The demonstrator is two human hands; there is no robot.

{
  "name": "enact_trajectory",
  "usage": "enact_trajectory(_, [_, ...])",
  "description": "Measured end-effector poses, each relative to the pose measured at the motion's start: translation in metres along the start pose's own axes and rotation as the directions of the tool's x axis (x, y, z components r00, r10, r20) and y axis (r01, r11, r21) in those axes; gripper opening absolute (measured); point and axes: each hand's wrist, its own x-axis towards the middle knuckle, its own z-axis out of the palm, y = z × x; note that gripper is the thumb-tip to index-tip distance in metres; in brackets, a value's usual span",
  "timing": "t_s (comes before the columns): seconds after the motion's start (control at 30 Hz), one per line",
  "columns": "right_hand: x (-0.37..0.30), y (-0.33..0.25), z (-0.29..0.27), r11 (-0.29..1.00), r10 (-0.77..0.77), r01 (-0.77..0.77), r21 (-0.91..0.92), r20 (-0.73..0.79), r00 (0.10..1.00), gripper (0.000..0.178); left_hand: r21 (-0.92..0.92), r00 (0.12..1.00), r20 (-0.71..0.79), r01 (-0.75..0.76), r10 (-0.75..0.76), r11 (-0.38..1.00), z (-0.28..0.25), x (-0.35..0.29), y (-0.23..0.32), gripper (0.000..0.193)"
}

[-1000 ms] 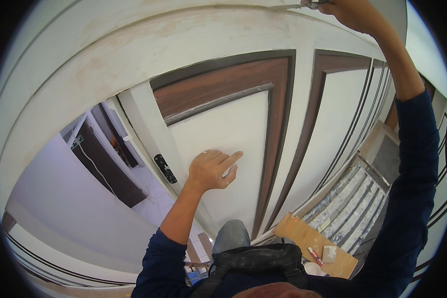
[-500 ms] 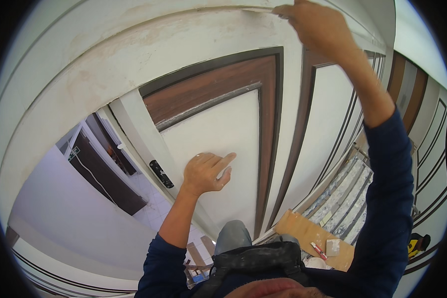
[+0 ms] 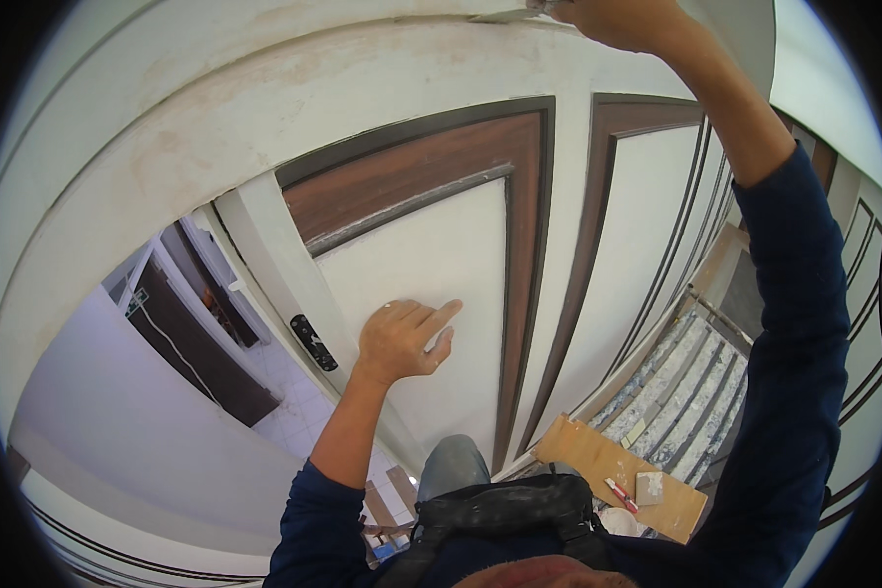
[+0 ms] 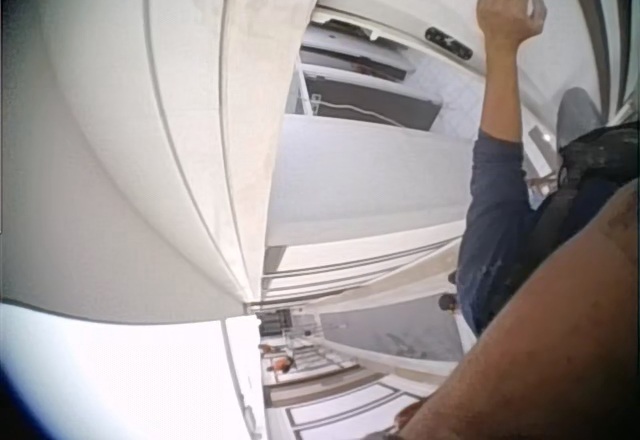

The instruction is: The person applies white wall compound to the curved ceiling above a door frame using a putty knife and a small brush. They repeatedly scoop compound from a container, spread it along the ceiling edge, and smooth the surface.

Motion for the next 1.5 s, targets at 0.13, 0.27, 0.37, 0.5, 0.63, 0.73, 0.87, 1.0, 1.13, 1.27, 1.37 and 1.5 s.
enact_trajectory(0.13, [-0.005,0.008,-0.013,0.992,0.084,-0.086,0.092,0.026,0.996,0.028,0.003,1.000,0.007,0.017,-0.017,1.000,-0.001,-0.005,-0.001,0.039])
enact_trajectory(0.27, [-0.022,0.039,-0.015,0.955,0.293,-0.294,0.036,0.041,0.955,0.029,0.008,0.999,0.017,0.031,-0.031,0.999,-0.001,-0.002,0.002,0.038])
enact_trajectory(0.37, [-0.016,0.037,0.011,0.943,0.329,-0.328,0.065,-0.014,0.944,0.030,0.006,0.999,0.017,0.031,-0.031,0.999,0.000,-0.001,0.002,0.038])
enact_trajectory(0.5, [-0.016,0.012,0.024,0.954,0.299,-0.297,0.044,-0.071,0.951,0.031,-0.011,0.999,0.002,0.039,-0.039,0.999,0.000,-0.001,0.003,0.038])
enact_trajectory(0.63, [-0.030,-0.029,0.020,0.959,0.283,-0.279,-0.046,0.095,0.954,0.032,0.015,1.000,-0.005,0.031,-0.031,0.999,0.000,-0.004,0.001,0.038])
enact_trajectory(0.73, [-0.043,-0.030,0.011,0.956,0.274,-0.279,0.086,0.068,0.959,0.032,-0.008,0.999,-0.027,0.017,-0.017,1.000,-0.003,-0.003,0.000,0.038])
enact_trajectory(0.87, [-0.025,0.014,0.017,0.933,0.360,-0.360,0.030,-0.020,0.933,0.033,-0.025,0.999,-0.029,0.014,-0.015,1.000,-0.001,-0.002,0.001,0.038])
enact_trajectory(1.0, [-0.005,0.009,0.020,0.932,0.362,-0.353,-0.086,0.115,0.925,0.033,-0.028,1.000,-0.021,0.019,-0.019,0.999,0.000,-0.001,0.001,0.038])
enact_trajectory(1.13, [-0.012,0.017,0.066,0.982,0.166,-0.159,0.102,-0.067,0.984,0.030,-0.006,1.000,-0.020,0.019,-0.019,1.000,0.000,-0.006,0.001,0.038])
enact_trajectory(1.27, [-0.058,0.005,0.057,0.937,0.329,-0.315,0.148,-0.079,0.941,0.039,-0.001,0.999,0.018,0.028,-0.028,1.000,-0.005,-0.005,0.001,0.039])
enact_trajectory(1.37, [-0.087,0.000,0.098,0.833,0.495,-0.438,0.337,-0.104,0.863,0.041,-0.026,1.000,-0.009,0.004,-0.005,1.000,0.002,-0.001,0.000,0.038])
enact_trajectory(1.5, [-0.075,0.012,0.105,0.790,0.549,-0.566,0.238,0.140,0.824,0.042,-0.023,1.000,-0.004,0.008,-0.008,1.000,-0.003,-0.005,-0.001,0.038])
